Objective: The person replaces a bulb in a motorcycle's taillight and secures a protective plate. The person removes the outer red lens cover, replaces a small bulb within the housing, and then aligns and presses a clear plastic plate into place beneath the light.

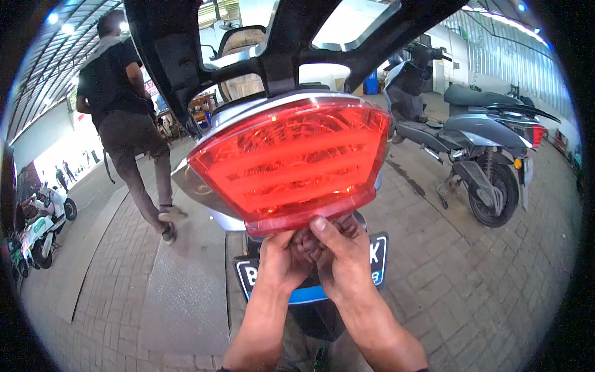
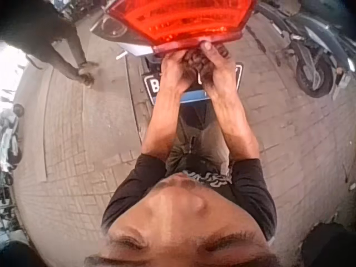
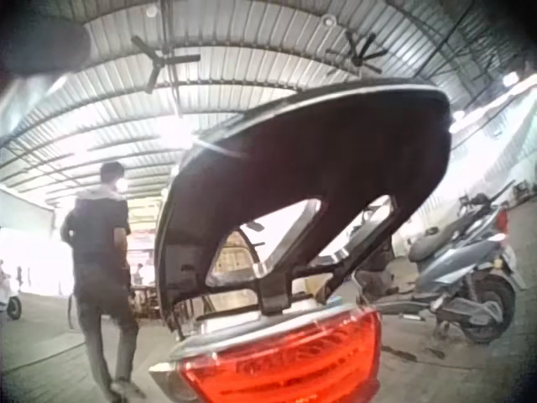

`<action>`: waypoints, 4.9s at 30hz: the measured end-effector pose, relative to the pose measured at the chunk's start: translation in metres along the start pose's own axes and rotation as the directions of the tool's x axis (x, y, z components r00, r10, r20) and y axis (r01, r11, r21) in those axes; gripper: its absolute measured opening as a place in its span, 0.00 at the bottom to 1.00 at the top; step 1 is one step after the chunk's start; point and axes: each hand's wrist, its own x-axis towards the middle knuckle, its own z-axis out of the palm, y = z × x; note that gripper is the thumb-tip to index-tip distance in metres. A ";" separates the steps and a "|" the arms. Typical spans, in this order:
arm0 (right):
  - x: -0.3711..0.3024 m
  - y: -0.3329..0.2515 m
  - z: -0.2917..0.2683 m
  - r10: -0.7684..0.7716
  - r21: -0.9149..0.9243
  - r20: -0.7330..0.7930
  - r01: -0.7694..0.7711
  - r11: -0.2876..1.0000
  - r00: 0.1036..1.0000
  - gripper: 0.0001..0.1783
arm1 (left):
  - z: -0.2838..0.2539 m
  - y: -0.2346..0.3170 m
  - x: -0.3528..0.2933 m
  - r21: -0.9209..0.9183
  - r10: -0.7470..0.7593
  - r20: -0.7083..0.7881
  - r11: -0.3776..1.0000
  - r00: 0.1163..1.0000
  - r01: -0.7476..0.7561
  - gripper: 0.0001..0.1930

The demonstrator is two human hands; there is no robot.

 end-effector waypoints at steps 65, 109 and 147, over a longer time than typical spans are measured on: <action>-0.003 -0.007 0.016 0.037 0.068 -0.019 -0.035 0.997 0.999 0.06 | 0.036 0.011 -0.005 0.372 0.165 -0.179 0.924 0.970 -0.088 0.06; -0.001 -0.007 0.005 0.041 -0.007 0.030 -0.041 0.999 0.999 0.12 | 0.038 0.002 -0.008 0.395 0.284 -0.221 0.901 0.933 -0.181 0.07; 0.001 -0.011 0.015 0.041 0.074 -0.031 -0.038 0.997 0.999 0.09 | 0.044 -0.009 -0.006 0.416 0.353 -0.211 0.876 0.911 -0.243 0.03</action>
